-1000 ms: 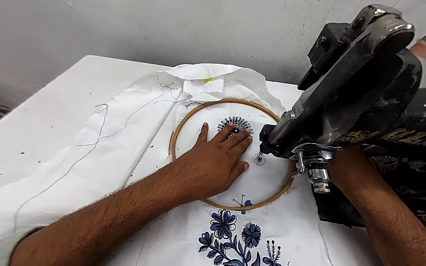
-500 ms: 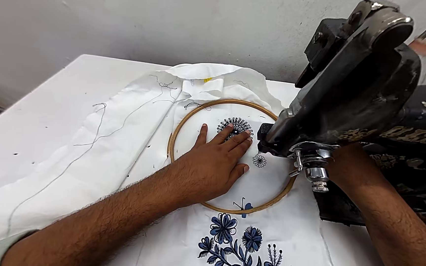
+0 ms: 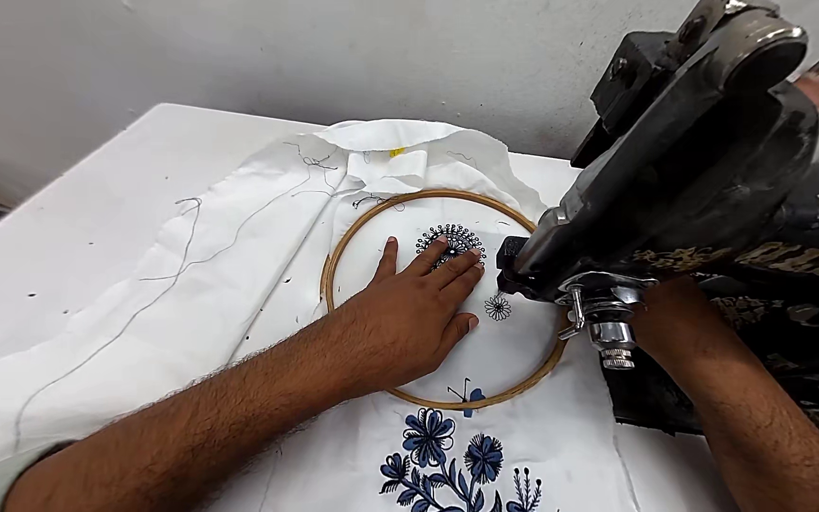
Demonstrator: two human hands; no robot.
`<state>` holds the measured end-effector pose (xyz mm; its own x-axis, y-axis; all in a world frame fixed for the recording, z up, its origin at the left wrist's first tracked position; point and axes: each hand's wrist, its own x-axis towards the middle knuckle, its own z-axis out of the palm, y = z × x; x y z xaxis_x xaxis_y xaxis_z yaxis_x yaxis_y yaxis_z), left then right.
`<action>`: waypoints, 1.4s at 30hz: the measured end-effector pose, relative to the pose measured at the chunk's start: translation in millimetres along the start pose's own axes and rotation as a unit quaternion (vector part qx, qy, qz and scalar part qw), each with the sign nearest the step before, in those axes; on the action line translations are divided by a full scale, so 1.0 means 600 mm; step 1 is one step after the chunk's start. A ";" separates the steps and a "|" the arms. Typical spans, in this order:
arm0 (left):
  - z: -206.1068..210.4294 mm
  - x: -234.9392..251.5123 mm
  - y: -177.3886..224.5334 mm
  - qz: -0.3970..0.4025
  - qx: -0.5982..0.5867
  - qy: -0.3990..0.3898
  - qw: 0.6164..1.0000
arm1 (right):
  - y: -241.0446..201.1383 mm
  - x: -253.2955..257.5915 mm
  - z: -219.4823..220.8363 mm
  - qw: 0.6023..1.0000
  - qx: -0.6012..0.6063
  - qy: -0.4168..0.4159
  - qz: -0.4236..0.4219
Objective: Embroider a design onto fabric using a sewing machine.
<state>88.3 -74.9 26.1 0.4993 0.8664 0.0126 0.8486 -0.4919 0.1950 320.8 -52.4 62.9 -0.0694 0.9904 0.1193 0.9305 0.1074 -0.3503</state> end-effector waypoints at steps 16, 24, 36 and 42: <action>0.001 -0.005 0.004 0.001 0.004 0.001 1.000 | 0.002 -0.002 0.002 1.000 0.014 0.014 -0.014; -0.004 -0.003 -0.004 -0.008 0.003 -0.010 1.000 | 0.023 -0.001 0.023 0.995 0.049 0.055 -0.062; 0.003 -0.003 0.002 0.001 0.006 0.006 1.000 | 0.004 0.002 0.001 1.000 0.007 0.000 -0.020; 0.000 -0.004 0.005 0.002 0.009 -0.006 1.000 | 0.003 0.003 0.000 0.998 0.026 0.025 -0.052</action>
<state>89.5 -78.6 26.4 0.5051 0.8631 0.0026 0.8492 -0.4975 0.1774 322.3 -50.3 62.4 -0.1449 0.9685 0.2025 0.8992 0.2143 -0.3816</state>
